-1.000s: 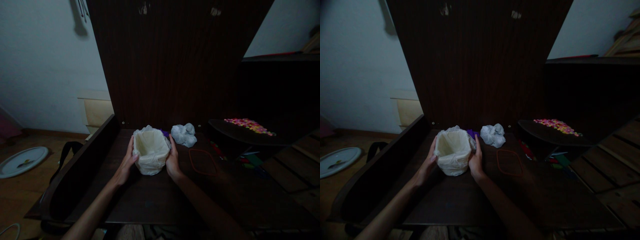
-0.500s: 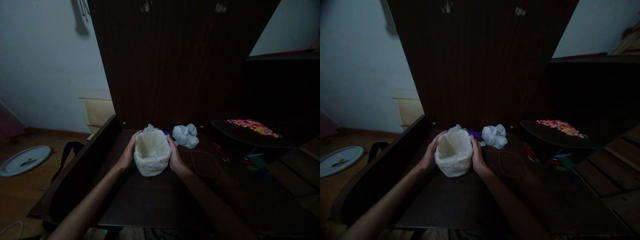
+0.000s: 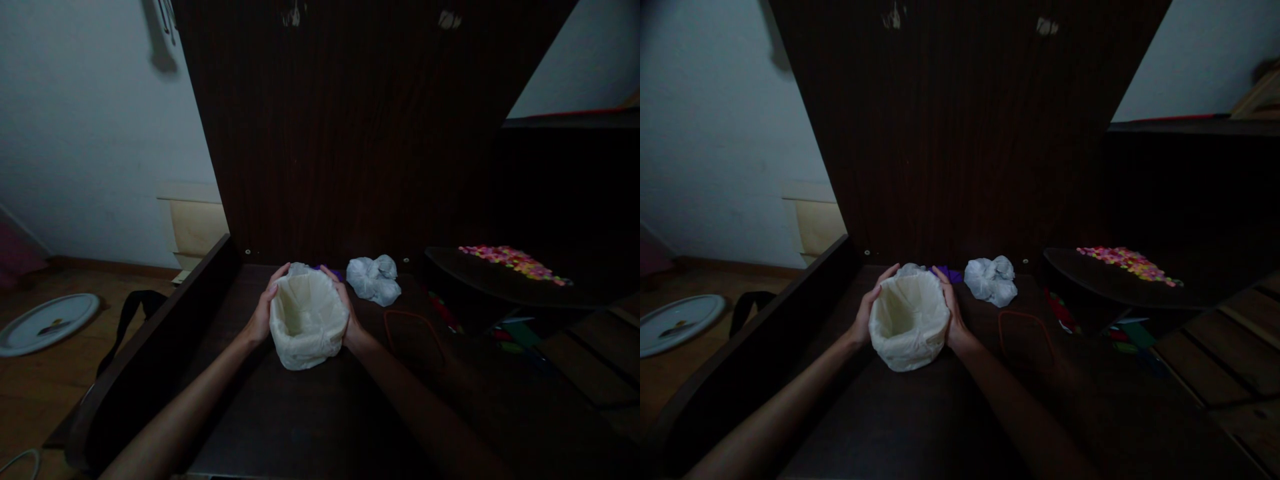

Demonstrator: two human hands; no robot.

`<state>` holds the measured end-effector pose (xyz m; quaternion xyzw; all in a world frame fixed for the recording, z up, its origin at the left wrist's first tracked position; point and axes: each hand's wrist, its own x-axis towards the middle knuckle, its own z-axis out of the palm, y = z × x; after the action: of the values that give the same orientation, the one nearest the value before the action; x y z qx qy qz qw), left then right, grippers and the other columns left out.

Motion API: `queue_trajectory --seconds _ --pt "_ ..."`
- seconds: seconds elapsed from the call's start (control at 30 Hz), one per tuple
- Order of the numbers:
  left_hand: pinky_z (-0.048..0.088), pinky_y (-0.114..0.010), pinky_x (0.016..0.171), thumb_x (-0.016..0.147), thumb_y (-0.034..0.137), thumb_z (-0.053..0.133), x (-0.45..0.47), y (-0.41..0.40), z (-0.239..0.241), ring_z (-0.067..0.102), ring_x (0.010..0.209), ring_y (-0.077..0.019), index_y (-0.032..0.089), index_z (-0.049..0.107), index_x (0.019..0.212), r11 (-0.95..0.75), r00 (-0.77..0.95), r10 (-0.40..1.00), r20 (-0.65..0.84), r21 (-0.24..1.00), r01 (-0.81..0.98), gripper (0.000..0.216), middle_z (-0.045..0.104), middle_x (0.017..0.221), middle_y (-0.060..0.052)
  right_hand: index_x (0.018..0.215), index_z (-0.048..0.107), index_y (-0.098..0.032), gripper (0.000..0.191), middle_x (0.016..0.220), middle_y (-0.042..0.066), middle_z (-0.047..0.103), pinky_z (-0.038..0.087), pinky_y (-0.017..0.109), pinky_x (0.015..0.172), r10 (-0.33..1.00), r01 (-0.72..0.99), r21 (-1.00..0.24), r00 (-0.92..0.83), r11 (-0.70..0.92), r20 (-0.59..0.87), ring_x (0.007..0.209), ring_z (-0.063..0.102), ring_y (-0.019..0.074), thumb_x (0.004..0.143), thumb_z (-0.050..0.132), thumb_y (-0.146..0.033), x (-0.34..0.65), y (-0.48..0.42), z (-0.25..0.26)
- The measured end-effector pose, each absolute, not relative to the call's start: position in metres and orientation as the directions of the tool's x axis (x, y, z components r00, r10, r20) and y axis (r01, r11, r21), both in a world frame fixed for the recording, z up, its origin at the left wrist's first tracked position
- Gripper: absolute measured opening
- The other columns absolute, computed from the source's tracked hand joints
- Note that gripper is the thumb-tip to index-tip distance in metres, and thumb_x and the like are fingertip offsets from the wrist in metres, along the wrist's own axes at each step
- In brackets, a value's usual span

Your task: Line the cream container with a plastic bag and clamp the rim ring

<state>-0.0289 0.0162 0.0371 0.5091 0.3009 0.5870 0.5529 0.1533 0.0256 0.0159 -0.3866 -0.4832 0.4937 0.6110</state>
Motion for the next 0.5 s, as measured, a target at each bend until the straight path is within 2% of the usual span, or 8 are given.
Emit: queue_trajectory --seconds 0.07,0.2,0.3,0.37,0.5 --pt "0.035 -0.047 0.118 0.084 0.060 0.056 -0.027 0.017 0.039 0.050 0.136 -0.0352 0.019 0.064 0.128 -0.182 0.156 0.955 0.251 0.916 -0.359 0.061 0.061 0.142 -0.008 0.121 0.068 -0.027 0.052 0.126 0.003 0.070 0.045 0.042 0.107 0.979 -0.249 -0.948 -0.003 0.198 0.205 0.126 0.058 0.0247 0.082 0.059 -0.061 0.153 0.026 0.018" --pt "0.049 -0.047 0.104 0.077 0.062 0.061 -0.024 0.022 0.035 0.063 0.119 -0.0387 0.017 0.072 0.107 -0.042 0.173 0.976 0.129 0.900 -0.435 0.055 0.076 0.112 -0.009 0.110 0.073 -0.025 0.054 0.109 0.004 0.076 0.048 0.043 0.105 0.997 -0.328 -0.944 -0.054 0.039 0.060 0.121 0.062 0.0262 0.083 0.058 -0.069 0.150 0.027 0.019" --pt "0.053 -0.045 0.097 0.076 0.064 0.061 -0.022 0.025 0.027 0.067 0.111 -0.0380 0.017 0.072 0.097 -0.013 0.137 0.987 0.088 0.881 -0.473 0.052 0.077 0.101 -0.008 0.109 0.074 -0.027 0.052 0.110 0.003 0.076 0.046 0.043 0.108 0.998 -0.358 -0.934 -0.052 0.013 0.034 0.121 0.062 0.0266 0.080 0.062 -0.068 0.150 0.030 0.014" --pt "0.053 -0.044 0.097 0.076 0.064 0.060 -0.022 0.026 0.022 0.067 0.113 -0.0362 0.018 0.070 0.099 -0.037 0.102 0.990 0.098 0.875 -0.483 0.052 0.076 0.103 -0.007 0.108 0.074 -0.027 0.049 0.112 0.003 0.075 0.045 0.043 0.108 0.999 -0.336 -0.941 -0.019 0.026 0.035 0.122 0.062 0.0266 0.078 0.065 -0.065 0.150 0.034 0.007" --pt "0.050 -0.042 0.102 0.077 0.060 0.061 -0.022 0.029 0.017 0.064 0.118 -0.0327 0.020 0.064 0.117 -0.098 0.023 0.992 0.125 0.868 -0.487 0.057 0.074 0.114 -0.005 0.091 0.075 -0.023 0.043 0.102 0.007 0.076 0.050 0.045 0.100 0.996 -0.274 -0.959 0.081 0.069 0.048 0.113 0.065 0.0305 0.074 0.066 -0.061 0.149 0.041 -0.002"
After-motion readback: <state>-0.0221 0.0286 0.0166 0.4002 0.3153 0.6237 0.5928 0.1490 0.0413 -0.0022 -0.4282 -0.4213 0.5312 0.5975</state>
